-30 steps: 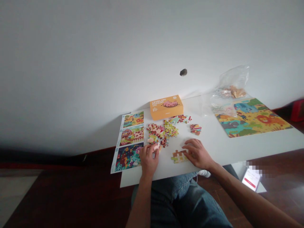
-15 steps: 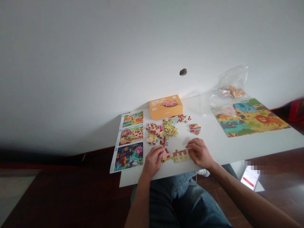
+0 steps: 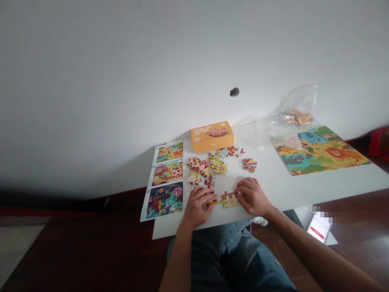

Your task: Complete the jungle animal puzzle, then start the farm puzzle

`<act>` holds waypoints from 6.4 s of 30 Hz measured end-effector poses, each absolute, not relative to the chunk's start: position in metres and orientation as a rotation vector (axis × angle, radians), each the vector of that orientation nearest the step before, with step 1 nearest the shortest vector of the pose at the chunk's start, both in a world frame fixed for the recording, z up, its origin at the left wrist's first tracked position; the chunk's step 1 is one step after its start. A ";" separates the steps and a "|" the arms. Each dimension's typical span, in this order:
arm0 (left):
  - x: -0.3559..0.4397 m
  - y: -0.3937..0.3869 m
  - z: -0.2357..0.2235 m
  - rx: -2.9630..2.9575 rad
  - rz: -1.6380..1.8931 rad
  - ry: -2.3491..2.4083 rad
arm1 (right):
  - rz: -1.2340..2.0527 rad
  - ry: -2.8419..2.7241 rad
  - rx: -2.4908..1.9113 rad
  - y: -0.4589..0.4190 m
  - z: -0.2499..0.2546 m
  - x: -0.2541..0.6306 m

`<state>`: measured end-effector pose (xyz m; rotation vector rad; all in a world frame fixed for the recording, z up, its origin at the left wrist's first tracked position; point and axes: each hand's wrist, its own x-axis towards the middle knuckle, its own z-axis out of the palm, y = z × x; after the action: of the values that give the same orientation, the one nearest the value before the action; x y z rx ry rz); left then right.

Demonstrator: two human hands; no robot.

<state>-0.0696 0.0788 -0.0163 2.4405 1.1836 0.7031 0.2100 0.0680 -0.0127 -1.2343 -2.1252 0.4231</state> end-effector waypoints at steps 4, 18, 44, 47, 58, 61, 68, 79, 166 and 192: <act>-0.070 0.079 -0.018 2.443 0.733 1.185 | 0.417 -2.128 -1.229 0.068 -0.012 0.210; -0.072 0.082 -0.023 2.563 0.800 1.248 | 0.278 -2.104 -1.287 0.066 -0.014 0.209; -0.044 0.113 -0.028 2.609 0.569 1.533 | 0.107 -2.485 -1.157 0.224 -0.026 0.195; -0.040 0.125 -0.030 2.612 0.546 1.443 | 0.130 -2.527 -1.120 0.223 -0.025 0.190; -0.058 0.125 -0.017 2.560 0.900 1.542 | 0.151 -2.483 -1.100 0.227 -0.026 0.190; -0.057 0.141 -0.005 2.497 1.164 1.627 | 0.184 -2.451 -1.105 0.227 -0.025 0.191; -0.042 0.139 -0.015 2.432 1.228 1.654 | 0.240 -2.311 -0.951 0.224 -0.021 0.195; -0.025 0.167 0.001 2.104 1.237 1.535 | 0.565 -2.065 -0.846 0.217 -0.021 0.183; -0.015 0.138 -0.003 1.903 0.960 1.440 | 1.082 -1.938 -0.826 0.186 -0.010 0.164; -0.021 0.143 -0.013 1.695 1.040 1.517 | 0.153 -1.948 -1.571 0.229 -0.024 0.202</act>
<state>-0.0214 0.1431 -0.0130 1.6947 1.5165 1.0398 0.2019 0.2294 -0.0241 -1.5707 -1.9481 0.1533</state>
